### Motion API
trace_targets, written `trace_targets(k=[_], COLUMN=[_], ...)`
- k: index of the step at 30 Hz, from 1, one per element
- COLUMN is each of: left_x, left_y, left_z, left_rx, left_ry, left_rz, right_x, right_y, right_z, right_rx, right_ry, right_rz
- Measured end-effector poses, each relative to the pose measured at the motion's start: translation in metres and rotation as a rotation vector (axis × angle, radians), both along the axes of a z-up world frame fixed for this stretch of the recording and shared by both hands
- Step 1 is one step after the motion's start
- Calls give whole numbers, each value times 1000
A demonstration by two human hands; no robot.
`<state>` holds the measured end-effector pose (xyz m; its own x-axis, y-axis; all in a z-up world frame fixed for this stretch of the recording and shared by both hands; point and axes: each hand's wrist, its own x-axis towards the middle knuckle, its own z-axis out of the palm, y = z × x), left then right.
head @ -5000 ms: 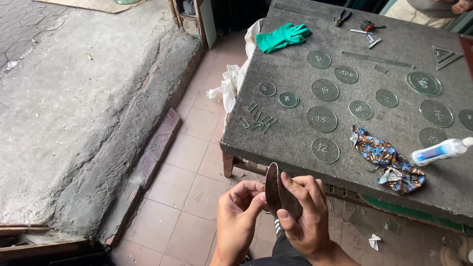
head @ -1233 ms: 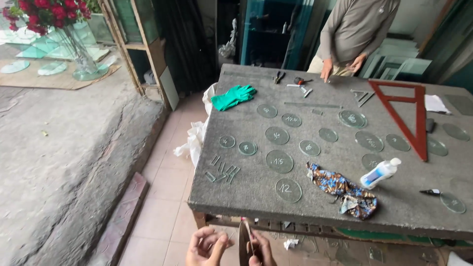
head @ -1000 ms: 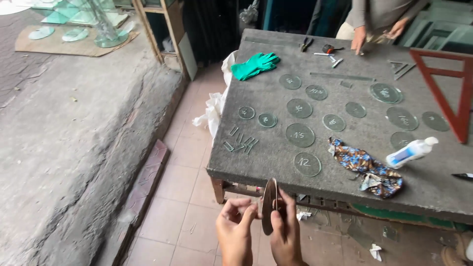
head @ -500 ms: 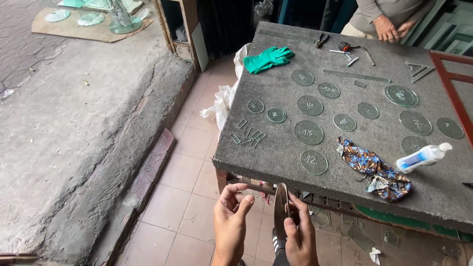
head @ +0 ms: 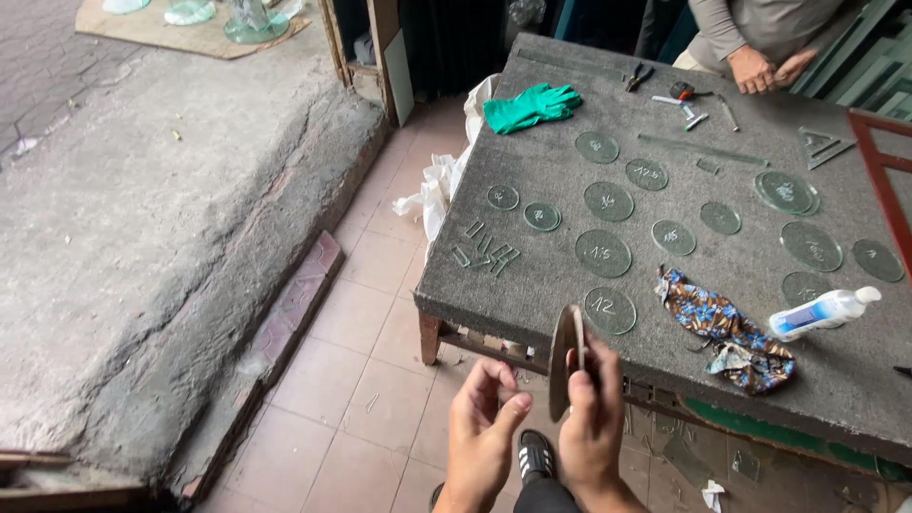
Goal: Cleaning circular glass pieces with a cloth and organizing them on a marked workbench.
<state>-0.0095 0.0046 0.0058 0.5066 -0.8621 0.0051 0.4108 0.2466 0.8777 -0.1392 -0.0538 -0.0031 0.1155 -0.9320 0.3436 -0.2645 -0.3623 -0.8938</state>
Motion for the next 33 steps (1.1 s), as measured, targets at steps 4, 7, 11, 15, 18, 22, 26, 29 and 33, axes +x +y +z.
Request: trace_targets(k=[4, 7, 11, 15, 18, 22, 26, 29, 33], left_x=[14, -15, 1, -8, 7, -8, 7, 2, 5], left_y=[0, 4, 1, 6, 5, 8, 0, 7, 12], left_z=[22, -5, 10, 21, 26, 16, 20, 16, 23], left_rx=[-43, 2, -80, -30, -41, -39, -99, -41, -51], left_ry=[21, -2, -7, -109, -93, -99, -82, -105, -66], left_rz=[39, 24, 47, 40, 28, -10, 46, 47, 23], right_x=[0, 10, -6, 4, 3, -1, -1, 0, -2], right_y=[38, -3, 14, 2, 32, -2, 24, 20, 37], right_z=[5, 20, -2, 28, 19, 25, 14, 17, 32], right_rx=[194, 253, 156, 279, 261, 161, 160, 291, 242], right_ry=[-93, -138, 42, -80, -113, -20, 34, -7, -1], right_rz=[21, -154, -83, -140, -146, -122, -138, -175, -114])
